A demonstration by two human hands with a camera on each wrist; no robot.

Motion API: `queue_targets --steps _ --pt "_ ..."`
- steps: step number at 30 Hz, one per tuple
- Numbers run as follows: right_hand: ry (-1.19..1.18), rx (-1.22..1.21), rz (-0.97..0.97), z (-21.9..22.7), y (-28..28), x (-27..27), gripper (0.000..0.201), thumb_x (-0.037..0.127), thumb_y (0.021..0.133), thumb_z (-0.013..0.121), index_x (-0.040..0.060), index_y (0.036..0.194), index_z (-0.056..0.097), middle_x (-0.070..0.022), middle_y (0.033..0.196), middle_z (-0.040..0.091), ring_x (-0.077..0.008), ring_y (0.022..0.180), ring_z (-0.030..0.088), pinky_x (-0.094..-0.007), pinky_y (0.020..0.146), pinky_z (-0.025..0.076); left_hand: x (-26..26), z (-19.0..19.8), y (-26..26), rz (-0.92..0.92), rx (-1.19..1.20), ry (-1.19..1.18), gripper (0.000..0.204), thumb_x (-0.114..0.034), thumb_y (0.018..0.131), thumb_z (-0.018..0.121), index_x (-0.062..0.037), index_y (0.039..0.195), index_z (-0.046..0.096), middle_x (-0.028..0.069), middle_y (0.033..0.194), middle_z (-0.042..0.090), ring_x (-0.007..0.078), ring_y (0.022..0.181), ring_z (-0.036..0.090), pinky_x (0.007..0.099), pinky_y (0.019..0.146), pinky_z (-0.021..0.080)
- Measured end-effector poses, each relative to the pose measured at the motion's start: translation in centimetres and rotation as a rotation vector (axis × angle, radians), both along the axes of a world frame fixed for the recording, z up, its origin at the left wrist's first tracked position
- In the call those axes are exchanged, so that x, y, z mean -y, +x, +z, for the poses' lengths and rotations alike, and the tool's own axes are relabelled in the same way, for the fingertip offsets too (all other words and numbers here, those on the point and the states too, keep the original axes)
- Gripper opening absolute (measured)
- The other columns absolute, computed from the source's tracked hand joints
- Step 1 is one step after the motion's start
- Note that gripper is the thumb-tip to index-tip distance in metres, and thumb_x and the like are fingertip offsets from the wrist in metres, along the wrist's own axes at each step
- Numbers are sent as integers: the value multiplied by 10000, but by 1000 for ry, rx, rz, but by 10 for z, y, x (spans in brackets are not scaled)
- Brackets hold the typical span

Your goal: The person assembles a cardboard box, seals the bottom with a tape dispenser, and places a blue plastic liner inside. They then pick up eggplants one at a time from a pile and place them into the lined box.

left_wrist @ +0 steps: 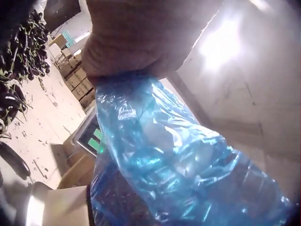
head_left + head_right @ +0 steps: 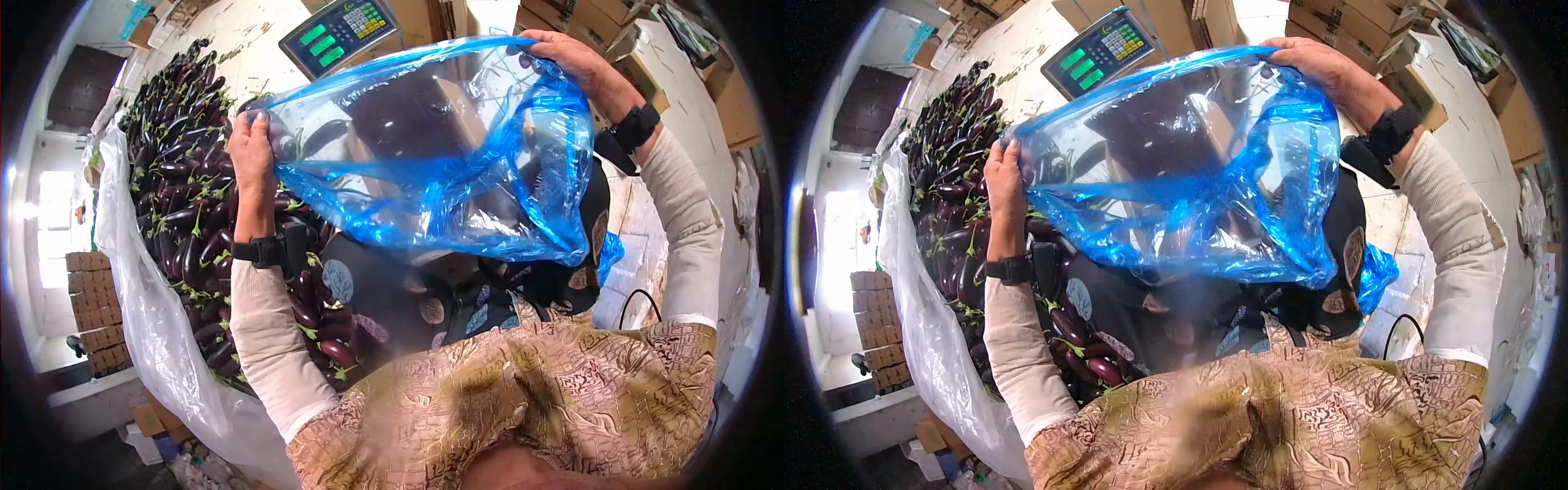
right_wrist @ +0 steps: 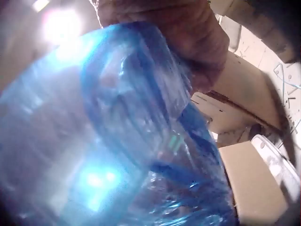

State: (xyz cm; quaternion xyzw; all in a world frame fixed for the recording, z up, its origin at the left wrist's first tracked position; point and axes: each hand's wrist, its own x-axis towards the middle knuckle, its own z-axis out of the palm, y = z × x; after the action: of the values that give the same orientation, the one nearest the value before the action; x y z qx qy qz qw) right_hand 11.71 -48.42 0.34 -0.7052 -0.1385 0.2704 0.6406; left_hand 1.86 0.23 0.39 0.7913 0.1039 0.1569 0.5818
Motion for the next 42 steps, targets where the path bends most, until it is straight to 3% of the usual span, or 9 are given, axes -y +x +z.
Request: queue_targets --steps 9,17,21,26,29,32,36,39,42 --pt "-467 409 -157 -70 55 -53 310 269 967 472 18 995 653 11 814 607 -71 738 529 -267 690 441 -27 -61 59 175 72 688 165 -180 926 547 -25 950 600 148 792 656 279 748 649 394 700 490" --pt "-229 88 -101 -105 102 -81 325 315 961 527 42 1084 653 24 843 589 -65 727 516 -224 632 450 -47 -122 102 224 -70 660 167 -154 924 551 -2 974 600 157 724 644 219 603 669 358 558 509" --pt "-225 -125 -47 -179 116 -64 227 240 934 594 32 1009 647 10 807 627 -70 650 545 -230 596 475 -61 -218 91 125 -150 853 242 -213 878 575 -11 1008 608 245 798 652 421 802 647 459 712 485" --pt "-394 -22 14 -229 36 -3 268 287 888 611 38 916 706 -19 802 664 -113 739 569 -311 659 483 -62 -305 13 -112 -252 403 327 -334 835 595 -45 976 651 242 881 659 408 849 650 455 731 491" --pt "-733 69 93 -245 9 39 269 272 862 610 23 922 695 -75 772 672 -134 724 596 -321 659 486 -47 -265 -19 121 -623 721 285 -293 831 614 -54 980 660 216 887 670 359 835 665 443 742 501" --pt "-849 79 -110 -223 -6 68 306 310 877 629 8 895 676 -61 756 653 -134 717 593 -301 664 481 -61 -228 -40 308 -401 393 148 -78 854 593 -16 977 649 108 824 678 206 796 660 347 734 515" --pt "-573 139 -192 -124 -7 19 311 342 911 618 42 990 625 11 863 598 -78 723 518 -243 620 432 -49 -159 -35 389 -62 526 193 -60 868 594 13 1045 619 104 918 671 173 797 649 311 699 517" --pt "-444 206 110 -87 -17 -31 313 276 846 690 40 1042 628 2 933 601 -82 768 519 -249 671 439 35 -81 -36 25 0 231 258 -36 832 680 11 1077 616 108 970 654 154 808 624 270 700 504" --pt "-419 213 315 -102 -30 -61 241 240 823 721 34 922 642 14 803 596 -76 700 505 -260 653 432 78 -64 -29 -458 201 725 501 -110 699 803 -71 1164 621 120 1107 587 255 994 589 340 764 503"
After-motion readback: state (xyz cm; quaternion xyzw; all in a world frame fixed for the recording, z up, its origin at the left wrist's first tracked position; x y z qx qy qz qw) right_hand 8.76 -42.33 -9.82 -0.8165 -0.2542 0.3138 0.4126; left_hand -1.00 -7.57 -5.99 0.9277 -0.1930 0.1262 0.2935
